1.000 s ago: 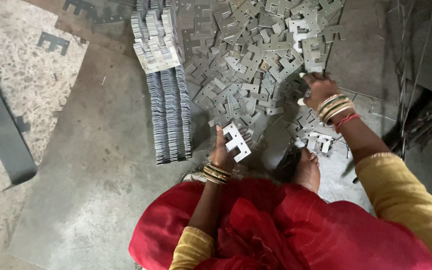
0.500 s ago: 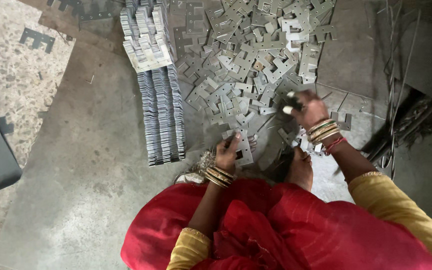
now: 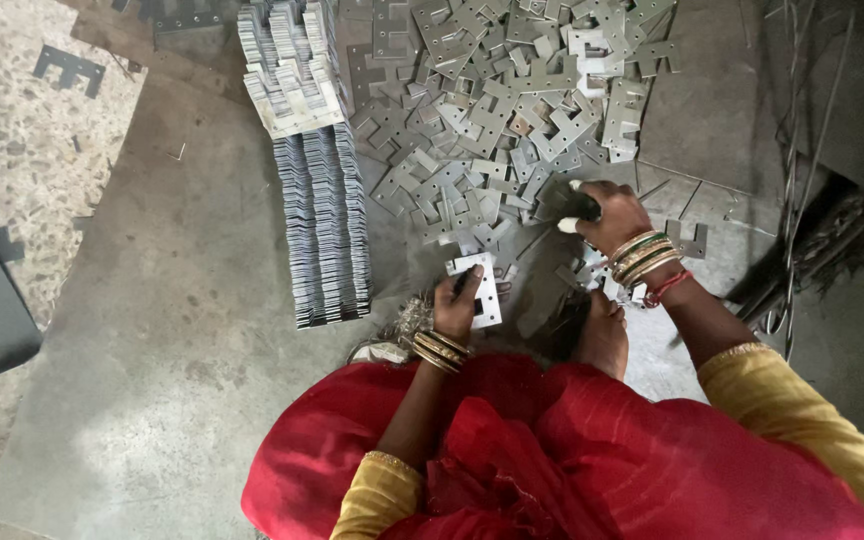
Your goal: The person sits on the floor and repeatedly picks up small metal brackets from a scattered pile, aligns them, and stacks them into neat columns. The person continues this process, moving from one pile to another, creating organized stacks of the metal pieces.
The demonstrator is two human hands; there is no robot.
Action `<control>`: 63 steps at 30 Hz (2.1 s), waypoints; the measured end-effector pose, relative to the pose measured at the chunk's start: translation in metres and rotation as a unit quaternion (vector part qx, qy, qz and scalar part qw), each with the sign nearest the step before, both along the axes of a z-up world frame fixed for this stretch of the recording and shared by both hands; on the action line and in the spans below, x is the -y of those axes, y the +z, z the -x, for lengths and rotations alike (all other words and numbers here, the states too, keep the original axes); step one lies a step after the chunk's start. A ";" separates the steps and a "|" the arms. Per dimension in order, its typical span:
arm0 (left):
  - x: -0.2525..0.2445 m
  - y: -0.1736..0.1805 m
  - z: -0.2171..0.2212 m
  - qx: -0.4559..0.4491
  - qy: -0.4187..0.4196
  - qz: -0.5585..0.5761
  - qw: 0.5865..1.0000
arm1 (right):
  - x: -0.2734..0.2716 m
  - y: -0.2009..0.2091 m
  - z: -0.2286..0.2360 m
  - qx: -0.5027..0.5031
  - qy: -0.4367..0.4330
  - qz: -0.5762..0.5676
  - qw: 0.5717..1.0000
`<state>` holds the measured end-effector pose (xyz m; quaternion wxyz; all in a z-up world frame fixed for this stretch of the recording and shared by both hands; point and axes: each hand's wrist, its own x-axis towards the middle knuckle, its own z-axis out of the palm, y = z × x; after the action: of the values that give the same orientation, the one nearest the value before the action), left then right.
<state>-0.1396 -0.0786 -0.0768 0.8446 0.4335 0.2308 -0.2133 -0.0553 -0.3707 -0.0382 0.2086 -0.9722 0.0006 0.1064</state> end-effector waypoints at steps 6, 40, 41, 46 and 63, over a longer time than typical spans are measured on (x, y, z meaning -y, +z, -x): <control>-0.001 0.008 -0.002 0.069 0.000 -0.030 0.997 | -0.006 0.006 -0.018 -0.085 -0.024 0.036 0.995; -0.028 0.028 -0.027 -0.078 -0.099 -0.024 0.992 | 0.005 0.001 -0.098 0.032 0.260 0.233 0.936; -0.029 0.026 -0.025 -0.075 -0.093 -0.031 0.992 | 0.002 0.001 -0.087 0.039 0.262 0.217 0.940; -0.035 0.014 -0.020 -0.068 -0.069 0.003 0.995 | -0.018 0.006 -0.069 0.049 0.242 0.154 0.957; -0.047 0.052 -0.020 -0.030 -0.039 0.077 0.996 | -0.072 0.040 -0.025 0.335 0.407 0.010 0.850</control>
<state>-0.1191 -0.0317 -0.0252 0.8590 0.3694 0.2218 -0.2763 -0.0305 -0.2984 0.0017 0.1245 -0.8641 -0.4639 -0.1503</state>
